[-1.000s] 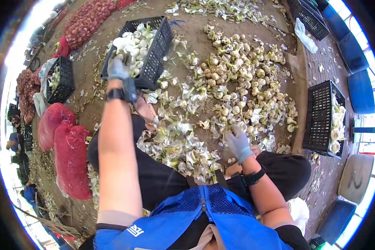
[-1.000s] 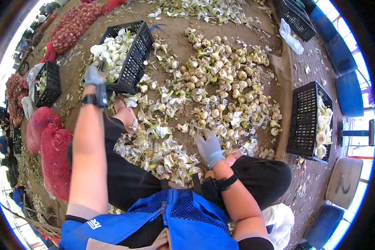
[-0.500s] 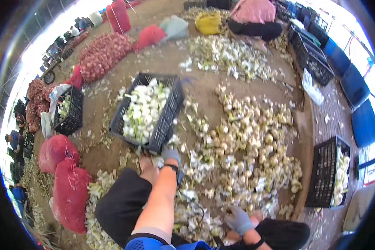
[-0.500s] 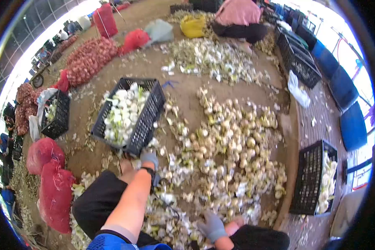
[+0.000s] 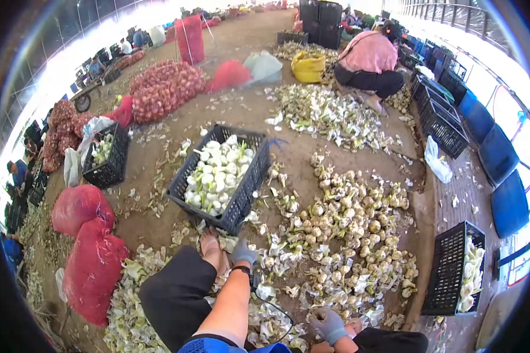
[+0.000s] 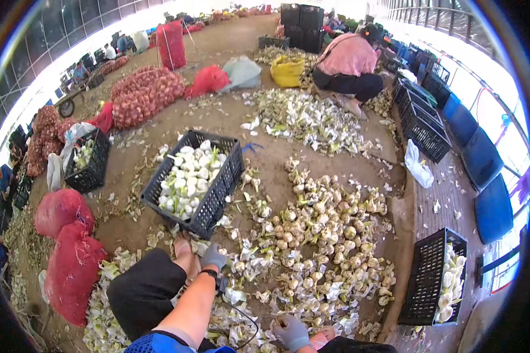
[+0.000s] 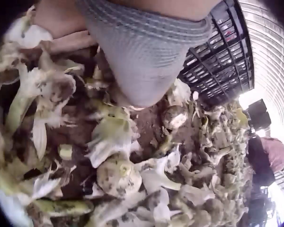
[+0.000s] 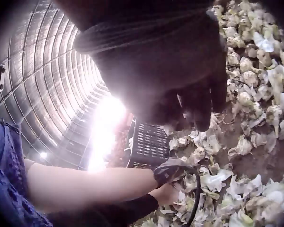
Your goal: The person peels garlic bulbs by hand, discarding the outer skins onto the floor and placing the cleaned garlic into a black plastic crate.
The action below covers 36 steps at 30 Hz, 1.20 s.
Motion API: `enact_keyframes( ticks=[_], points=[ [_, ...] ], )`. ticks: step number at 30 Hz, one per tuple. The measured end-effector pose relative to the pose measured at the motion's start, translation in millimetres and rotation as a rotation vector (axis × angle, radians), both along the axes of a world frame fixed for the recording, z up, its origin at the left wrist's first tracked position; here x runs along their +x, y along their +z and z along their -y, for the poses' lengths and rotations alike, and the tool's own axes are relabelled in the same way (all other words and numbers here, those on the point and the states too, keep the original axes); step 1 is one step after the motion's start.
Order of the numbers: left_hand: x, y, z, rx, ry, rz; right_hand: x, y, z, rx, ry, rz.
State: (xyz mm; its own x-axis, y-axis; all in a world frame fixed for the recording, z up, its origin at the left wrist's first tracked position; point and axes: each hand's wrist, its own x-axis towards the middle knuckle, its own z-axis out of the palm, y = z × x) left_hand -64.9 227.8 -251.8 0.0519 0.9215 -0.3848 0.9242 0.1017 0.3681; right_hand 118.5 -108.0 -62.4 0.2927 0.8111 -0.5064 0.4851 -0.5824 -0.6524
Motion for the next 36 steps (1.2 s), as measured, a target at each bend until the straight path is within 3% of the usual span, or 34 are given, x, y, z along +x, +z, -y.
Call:
enact_keyframes(
  ticks=[2, 4, 6, 7, 8, 10, 12, 13, 14, 16, 17, 19, 22, 24, 26, 27, 28, 29, 30, 31, 32, 33, 34, 36],
  points=[
    [13.8, 13.2, 14.2, 0.094, 0.133, 0.181, 1.8, -22.6, 10.5, 0.106, 0.009, -0.002],
    [31.4, 35.1, 24.5, 0.004, 0.200, 0.565, 6.8, -22.6, 7.3, 0.135, 0.046, 0.115],
    [57.4, 50.8, 36.6, -0.101, 0.159, 0.815, 7.5, 12.1, -16.9, -0.192, 0.175, 0.131],
    [70.6, 86.0, 49.7, -0.219, 0.090, 1.035, 2.5, 34.2, -23.4, -0.198, 0.114, 0.142],
    [79.6, 84.0, 50.3, -0.236, -0.164, 1.016, 4.9, 24.7, -22.8, -0.192, 0.115, 0.151],
    [90.0, 141.1, 68.9, 0.058, -0.684, 0.985, 14.3, -6.8, -22.1, 0.066, 0.144, 0.242],
    [92.9, 211.6, 90.9, 0.109, -0.926, 0.772, 1.7, 34.1, -24.0, 0.323, -0.105, 0.136],
    [106.3, 204.1, 89.7, -0.009, -1.028, 0.538, 7.2, 7.4, -31.8, 0.353, -0.407, -0.539],
    [95.2, 243.8, 111.2, 0.113, -1.092, 0.494, -5.8, 70.5, -36.9, 0.239, -0.622, -0.953],
    [85.1, 297.8, 136.5, -0.078, -1.117, 0.352, -3.2, 86.7, -32.9, 0.343, -0.503, -1.312],
    [81.2, 305.8, 149.8, -0.083, -1.112, 0.363, 1.9, 76.6, -24.8, 0.334, -0.505, -1.304],
    [74.9, 321.5, 164.0, 0.129, -1.164, 0.325, 11.0, 57.9, -24.8, 0.360, -0.454, -1.458],
    [57.2, 351.3, 177.7, 0.196, -1.148, 0.217, -5.7, 93.9, -24.6, 0.363, -0.550, -1.235],
    [48.8, 359.6, 183.2, 0.220, -1.171, 0.211, -5.3, 87.1, -20.9, 0.391, -0.529, -1.314],
    [45.7, 335.2, 187.7, 0.291, -1.006, 0.465, 5.7, 55.0, -21.0, 0.483, -0.591, -1.426],
    [44.1, 321.3, 192.0, 0.219, -0.805, 0.726, 2.4, 64.0, -19.4, 0.482, -0.586, -1.425],
    [53.7, 281.9, 187.6, 0.221, -0.804, 0.725, -4.2, 83.0, -17.9, 0.650, -0.588, -1.149],
    [71.0, 228.9, 176.4, -0.016, -0.596, 1.067, -8.9, 93.4, -17.2, 0.802, -0.581, -0.865],
    [80.5, 201.8, 171.3, -0.264, -0.359, 1.385, -10.2, 91.2, -18.2, 0.803, -0.582, -0.866],
    [70.6, 241.3, 189.3, -0.408, -0.254, 1.518, -10.4, 87.3, -19.7, 0.924, -0.477, -0.609],
    [67.9, 249.2, 194.5, -0.409, -0.253, 1.518, -10.7, 84.8, -20.5, 1.029, -0.366, -0.347],
    [66.6, 253.9, 196.8, -0.521, -0.182, 1.550, -18.7, 104.3, -16.6, 0.962, -0.332, -0.124],
    [64.7, 263.4, 200.5, -0.633, -0.110, 1.578, -17.2, 102.9, -16.6, 0.962, -0.331, -0.123],
    [65.8, 267.3, 208.2, -0.608, -0.070, 1.566, -13.6, 97.0, -16.5, 1.082, -0.115, 0.518]
  ],
)
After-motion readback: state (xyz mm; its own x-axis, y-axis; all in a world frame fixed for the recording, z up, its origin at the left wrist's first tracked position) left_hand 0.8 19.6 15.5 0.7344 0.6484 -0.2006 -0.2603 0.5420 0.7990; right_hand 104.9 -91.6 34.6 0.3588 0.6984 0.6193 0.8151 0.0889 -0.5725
